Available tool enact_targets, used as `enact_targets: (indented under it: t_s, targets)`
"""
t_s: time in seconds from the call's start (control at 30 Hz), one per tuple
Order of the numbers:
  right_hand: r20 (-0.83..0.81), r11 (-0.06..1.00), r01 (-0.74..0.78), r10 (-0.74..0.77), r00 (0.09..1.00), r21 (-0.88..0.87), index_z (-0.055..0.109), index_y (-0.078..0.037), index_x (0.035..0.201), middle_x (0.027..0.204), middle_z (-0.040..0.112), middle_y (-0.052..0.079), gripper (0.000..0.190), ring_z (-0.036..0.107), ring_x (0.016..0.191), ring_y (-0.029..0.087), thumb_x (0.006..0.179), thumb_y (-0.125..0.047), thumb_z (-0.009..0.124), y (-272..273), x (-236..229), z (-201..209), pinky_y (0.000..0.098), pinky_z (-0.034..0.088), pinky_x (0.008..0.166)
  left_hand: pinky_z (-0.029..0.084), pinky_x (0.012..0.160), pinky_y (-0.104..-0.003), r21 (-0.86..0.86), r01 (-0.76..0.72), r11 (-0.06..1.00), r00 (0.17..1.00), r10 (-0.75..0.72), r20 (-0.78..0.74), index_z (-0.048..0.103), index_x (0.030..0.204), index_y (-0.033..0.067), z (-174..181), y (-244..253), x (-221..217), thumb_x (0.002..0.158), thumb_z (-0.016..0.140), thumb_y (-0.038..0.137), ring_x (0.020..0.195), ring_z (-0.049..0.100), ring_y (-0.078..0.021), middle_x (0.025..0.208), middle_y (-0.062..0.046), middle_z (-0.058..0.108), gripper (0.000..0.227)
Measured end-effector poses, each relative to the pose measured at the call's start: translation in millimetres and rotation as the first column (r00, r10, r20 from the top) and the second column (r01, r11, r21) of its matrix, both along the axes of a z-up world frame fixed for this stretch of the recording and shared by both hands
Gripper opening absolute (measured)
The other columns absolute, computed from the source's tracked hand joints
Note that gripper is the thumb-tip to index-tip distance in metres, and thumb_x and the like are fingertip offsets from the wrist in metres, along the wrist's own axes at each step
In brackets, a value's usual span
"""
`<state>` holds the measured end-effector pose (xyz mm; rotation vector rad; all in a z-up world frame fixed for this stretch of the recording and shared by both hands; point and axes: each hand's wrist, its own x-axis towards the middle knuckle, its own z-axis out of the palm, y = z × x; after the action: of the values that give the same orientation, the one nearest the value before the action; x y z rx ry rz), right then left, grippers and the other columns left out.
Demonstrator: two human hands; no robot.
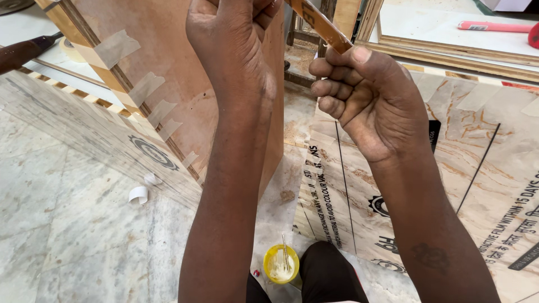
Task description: The person applies glue to a white edge banding strip using a small brush and a yellow container. They then press the glued strip onto the edge of a wooden furniture panel, smoothing it down to ensure adhesion.
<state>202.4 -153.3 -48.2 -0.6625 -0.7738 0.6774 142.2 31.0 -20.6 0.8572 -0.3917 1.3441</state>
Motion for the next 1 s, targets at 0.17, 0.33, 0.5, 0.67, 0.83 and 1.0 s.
enact_targets:
  t_s: [0.17, 0.33, 0.5, 0.67, 0.83, 1.0]
  targets:
    - [0.022, 0.999, 0.03, -0.03, 0.999, -0.011, 0.069, 0.007, 0.117, 0.11, 0.073, 0.022, 0.037, 0.074, 0.095, 0.026, 0.097, -0.022, 0.079, 4.0, 0.4, -1.1, 0.0334, 0.063, 0.083, 0.052, 0.073, -0.035, 0.029, -0.003, 1.0, 0.999, 0.002, 0.038, 0.057, 0.083, -0.0002, -1.9, 2.6, 3.6, 0.102, 0.071, 0.004, 0.067, 0.054, -0.0136, 0.073, -0.004, 0.058, 0.024]
    - [0.023, 0.998, 0.054, -0.054, 0.998, 0.017, 0.069, 0.006, 0.117, 0.108, 0.073, 0.021, 0.032, 0.074, 0.093, 0.024, 0.099, -0.019, 0.079, 7.6, 2.4, -6.4, 0.0325, 0.063, 0.082, 0.057, 0.079, -0.036, 0.006, -0.009, 1.0, 1.0, 0.009, -0.005, 0.06, 0.088, -0.0004, -1.8, -0.1, -3.6, 0.101, 0.071, 0.006, 0.074, 0.06, -0.0161, 0.078, -0.006, 0.062, 0.018]
    - [-0.038, 0.999, 0.032, -0.031, 0.999, 0.04, 0.068, 0.005, 0.119, 0.105, 0.073, 0.019, 0.028, 0.073, 0.094, 0.023, 0.102, -0.015, 0.078, 12.6, 6.5, -13.3, 0.0326, 0.062, 0.083, 0.062, 0.084, -0.038, -0.017, -0.013, 1.0, 0.999, 0.012, -0.046, 0.064, 0.09, -0.0017, -2.0, -1.5, -7.8, 0.103, 0.074, 0.008, 0.077, 0.067, -0.0185, 0.081, -0.008, 0.067, 0.019]
    - [-0.07, 0.997, -0.04, 0.044, 0.997, 0.067, 0.068, 0.004, 0.119, 0.109, 0.073, 0.018, 0.032, 0.073, 0.096, 0.024, 0.098, -0.018, 0.078, 14.2, 3.6, -10.2, 0.0332, 0.062, 0.087, 0.062, 0.084, -0.039, 0.007, -0.01, 1.0, 1.0, 0.01, -0.028, 0.064, 0.092, -0.0021, -3.8, 3.4, -9.0, 0.105, 0.075, 0.01, 0.078, 0.067, -0.0187, 0.083, -0.009, 0.067, 0.021]
    - [-0.056, 0.998, -0.029, 0.032, 0.998, 0.048, 0.07, 0.004, 0.116, 0.109, 0.073, 0.018, 0.034, 0.072, 0.099, 0.025, 0.099, -0.025, 0.079, 14.5, 0.7, -7.6, 0.0364, 0.061, 0.091, 0.063, 0.082, -0.039, 0.044, -0.063, 0.997, 0.997, 0.065, -0.044, 0.065, 0.091, -0.0002, -2.5, 5.6, -9.1, 0.102, 0.074, 0.009, 0.076, 0.068, -0.0181, 0.08, -0.008, 0.067, 0.017]
    - [-0.056, 0.999, -0.006, 0.009, 0.998, 0.054, 0.071, 0.003, 0.114, 0.108, 0.073, 0.017, 0.03, 0.072, 0.097, 0.024, 0.099, -0.022, 0.079, 15.3, 2.5, -9.8, 0.0343, 0.062, 0.088, 0.063, 0.085, -0.039, 0.03, -0.049, 0.998, 0.997, 0.05, -0.057, 0.065, 0.091, -0.0018, -1.5, 0.0, -12.3, 0.101, 0.07, 0.008, 0.077, 0.067, -0.0188, 0.081, -0.008, 0.067, 0.016]
